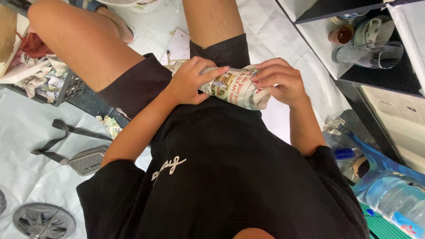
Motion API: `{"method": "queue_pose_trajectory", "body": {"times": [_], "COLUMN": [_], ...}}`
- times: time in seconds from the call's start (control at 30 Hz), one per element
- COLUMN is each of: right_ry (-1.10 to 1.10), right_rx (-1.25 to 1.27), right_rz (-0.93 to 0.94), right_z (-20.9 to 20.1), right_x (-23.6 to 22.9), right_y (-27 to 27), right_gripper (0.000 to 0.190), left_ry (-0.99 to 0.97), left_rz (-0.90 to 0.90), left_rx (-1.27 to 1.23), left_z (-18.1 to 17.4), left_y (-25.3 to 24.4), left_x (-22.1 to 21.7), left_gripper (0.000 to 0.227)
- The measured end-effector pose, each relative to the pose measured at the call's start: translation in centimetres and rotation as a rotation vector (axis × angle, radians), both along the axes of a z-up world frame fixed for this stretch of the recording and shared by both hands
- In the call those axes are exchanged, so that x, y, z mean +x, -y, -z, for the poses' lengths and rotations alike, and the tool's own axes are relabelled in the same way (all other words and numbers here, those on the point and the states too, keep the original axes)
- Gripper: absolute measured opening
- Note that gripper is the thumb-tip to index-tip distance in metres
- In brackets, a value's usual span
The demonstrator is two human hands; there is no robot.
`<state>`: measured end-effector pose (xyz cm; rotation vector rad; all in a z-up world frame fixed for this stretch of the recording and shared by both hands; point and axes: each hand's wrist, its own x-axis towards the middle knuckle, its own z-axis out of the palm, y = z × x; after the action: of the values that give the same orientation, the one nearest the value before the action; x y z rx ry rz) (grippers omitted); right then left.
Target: The person sits on the floor and repeatedly wraps individual dishes in newspaper. They pick up a dish, wrap it in a sheet of newspaper, and place the wrapped item into a nearby basket. This process is repeated for multiple dishes.
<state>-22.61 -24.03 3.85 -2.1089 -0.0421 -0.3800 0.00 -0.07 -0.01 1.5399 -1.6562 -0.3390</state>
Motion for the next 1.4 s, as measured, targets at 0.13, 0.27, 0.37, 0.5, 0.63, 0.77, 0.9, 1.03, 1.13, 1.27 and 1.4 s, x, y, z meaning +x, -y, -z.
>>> {"method": "queue_pose_trajectory", "body": {"times": [0.13, 0.27, 0.37, 0.5, 0.63, 0.77, 0.9, 1.03, 1.13, 1.27, 1.4], "right_ry": [0.106, 0.092, 0.038, -0.018, -0.009, -0.016, 0.133, 0.138, 0.137, -0.151, -0.081], "right_rx": [0.019, -0.107, -0.184, -0.027, 0.0, -0.217, -0.452, -0.306, -0.463, -0.321, 0.21], "right_rz": [-0.021, -0.083, -0.144, -0.194, -0.108, -0.071, -0.119, -0.121, -0.043, -0.012, -0.018], "right_z": [2.2, 2.2, 1.1, 0.4, -0.4, -1.6, -1.4, -0.3, 1.3, 2.1, 1.8], "right_x": [-0.9, -1.5, -1.2, 0.7, 2.2, 3.5, 4.0, 3.5, 3.7, 4.5, 7.5], "right_y": [-1.1, -1.4, -0.6, 0.8, 0.0, -0.7, -0.9, -2.2, -3.8, -3.4, -1.8], "right_gripper": [0.027, 0.079, 0.053, 0.032, 0.028, 0.027, 0.026, 0.031, 0.025, 0.034, 0.078], "left_ry": [-0.016, -0.086, -0.1, -0.105, -0.146, -0.152, -0.201, -0.302, -0.32, -0.422, -0.674], "left_rz": [-0.005, -0.012, -0.02, -0.026, -0.047, -0.04, -0.044, -0.062, -0.065, -0.238, -0.341], "left_rx": [-0.012, -0.008, 0.008, -0.008, -0.007, -0.024, -0.025, -0.03, -0.043, 0.089, -0.035], "left_z": [0.3, 0.6, 0.5, 0.5, 0.8, 0.9, 1.0, 1.0, 1.6, 2.8, 4.6], "left_y": [0.3, -0.1, 0.0, 0.2, -0.2, -0.2, -0.4, -0.9, -1.4, -1.3, -0.9], "left_x": [0.1, 0.1, 0.2, 0.2, 0.1, 0.5, 0.6, 0.7, 0.7, 0.0, -0.1], "left_gripper": [0.086, 0.083, 0.083, 0.082, 0.081, 0.08, 0.08, 0.083, 0.087, 0.09, 0.076]}}
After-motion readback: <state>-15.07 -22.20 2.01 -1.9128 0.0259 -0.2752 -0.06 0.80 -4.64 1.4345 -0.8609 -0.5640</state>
